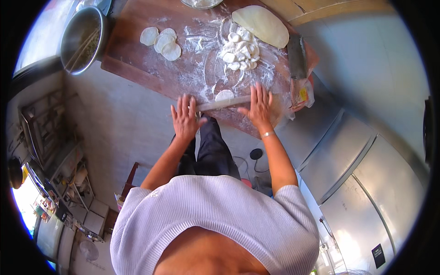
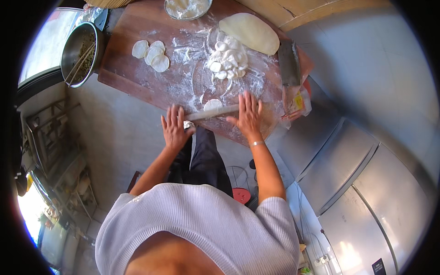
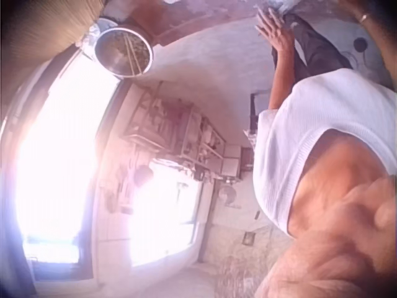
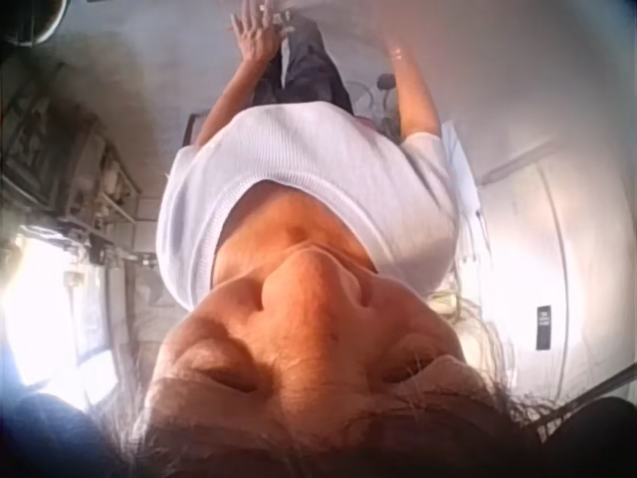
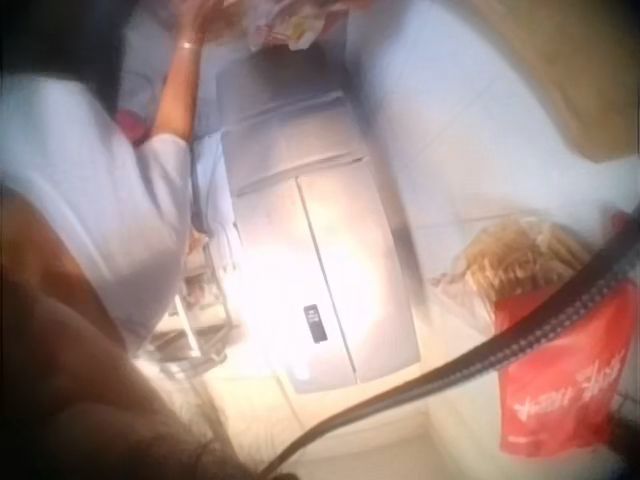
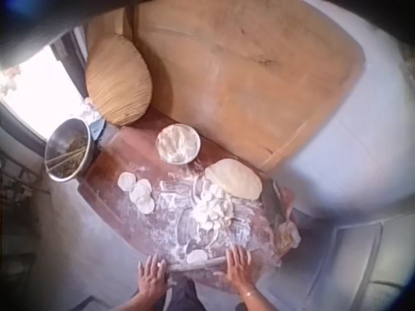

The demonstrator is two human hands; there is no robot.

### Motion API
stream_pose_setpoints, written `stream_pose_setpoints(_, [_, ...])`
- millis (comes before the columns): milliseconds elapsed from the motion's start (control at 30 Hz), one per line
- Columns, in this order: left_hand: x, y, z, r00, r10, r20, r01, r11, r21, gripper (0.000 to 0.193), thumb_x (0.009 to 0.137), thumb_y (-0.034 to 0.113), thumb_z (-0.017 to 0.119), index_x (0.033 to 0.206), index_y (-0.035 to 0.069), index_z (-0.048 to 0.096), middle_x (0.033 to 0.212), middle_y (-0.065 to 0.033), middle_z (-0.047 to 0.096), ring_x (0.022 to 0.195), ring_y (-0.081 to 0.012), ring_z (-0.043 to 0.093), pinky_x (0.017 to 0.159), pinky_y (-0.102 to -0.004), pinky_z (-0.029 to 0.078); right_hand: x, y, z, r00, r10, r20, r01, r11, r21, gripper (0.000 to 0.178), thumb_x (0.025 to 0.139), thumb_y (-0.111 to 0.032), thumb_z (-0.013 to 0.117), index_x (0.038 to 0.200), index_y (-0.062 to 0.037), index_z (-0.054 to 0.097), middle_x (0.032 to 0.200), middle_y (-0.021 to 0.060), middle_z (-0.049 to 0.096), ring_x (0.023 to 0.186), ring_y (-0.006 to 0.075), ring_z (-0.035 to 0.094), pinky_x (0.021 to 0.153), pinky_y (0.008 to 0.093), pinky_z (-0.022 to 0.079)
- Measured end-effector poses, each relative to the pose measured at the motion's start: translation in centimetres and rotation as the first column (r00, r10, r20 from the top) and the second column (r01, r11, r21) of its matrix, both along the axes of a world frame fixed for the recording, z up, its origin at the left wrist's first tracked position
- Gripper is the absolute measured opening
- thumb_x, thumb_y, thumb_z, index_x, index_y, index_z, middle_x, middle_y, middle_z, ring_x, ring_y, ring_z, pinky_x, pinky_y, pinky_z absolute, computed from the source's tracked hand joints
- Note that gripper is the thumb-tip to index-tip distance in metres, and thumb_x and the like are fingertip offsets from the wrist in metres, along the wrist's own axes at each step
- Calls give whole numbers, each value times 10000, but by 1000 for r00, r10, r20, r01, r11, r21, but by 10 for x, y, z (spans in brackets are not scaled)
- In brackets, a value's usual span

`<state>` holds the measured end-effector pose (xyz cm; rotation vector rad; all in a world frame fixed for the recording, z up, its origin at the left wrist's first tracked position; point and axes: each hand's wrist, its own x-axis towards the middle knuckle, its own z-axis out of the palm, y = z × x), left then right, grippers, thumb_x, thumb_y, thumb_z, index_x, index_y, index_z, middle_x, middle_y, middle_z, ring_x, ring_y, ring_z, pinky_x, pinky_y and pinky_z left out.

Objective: The person repeatedly rolls small dough balls into thin, round discs using a rolling pin on a floured wooden board. They pick up each dough ball, flatten it, and roll it out, then set the finished disc aside on the board. A bowl of filling and a larger piece of dough are visible nearby.

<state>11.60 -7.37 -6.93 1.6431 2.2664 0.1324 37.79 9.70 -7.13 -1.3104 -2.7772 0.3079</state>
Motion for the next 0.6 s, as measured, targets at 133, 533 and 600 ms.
stream_pose_setpoints(133, [-19, 53, -1, 995, 71, -65, -60, 987, 151, 997, 750, 631, 718, 1521, 78, 411, 1611, -200, 322, 1483, -403, 301, 1161, -647, 225, -29, 36, -5, 994, -87, -73, 90, 995, 37, 1028, 829, -822, 436, 1503, -47, 399, 1568, 174, 388, 1421, 370, 372, 1138, 603, 237])
stream_pose_setpoints(533, [-34, 89, -1, 994, 60, -93, -41, 979, 198, 868, 851, 672, 591, 1507, 122, 450, 1599, -202, 332, 1470, -408, 314, 1138, -673, 240, -33, 46, -3, 987, -113, -112, 127, 984, 122, 994, 860, -818, 399, 1469, -32, 427, 1544, 187, 404, 1367, 382, 425, 1075, 609, 309])
stream_pose_setpoints(600, [-27, 70, 0, 999, 10, -46, -2, 984, 177, 786, 871, 585, 635, 1503, 151, 463, 1606, -176, 337, 1470, -389, 324, 1156, -645, 235, -23, 31, -9, 988, -97, -116, 112, 985, 130, 989, 867, -813, 397, 1471, -31, 424, 1543, 187, 404, 1369, 384, 420, 1081, 609, 303])
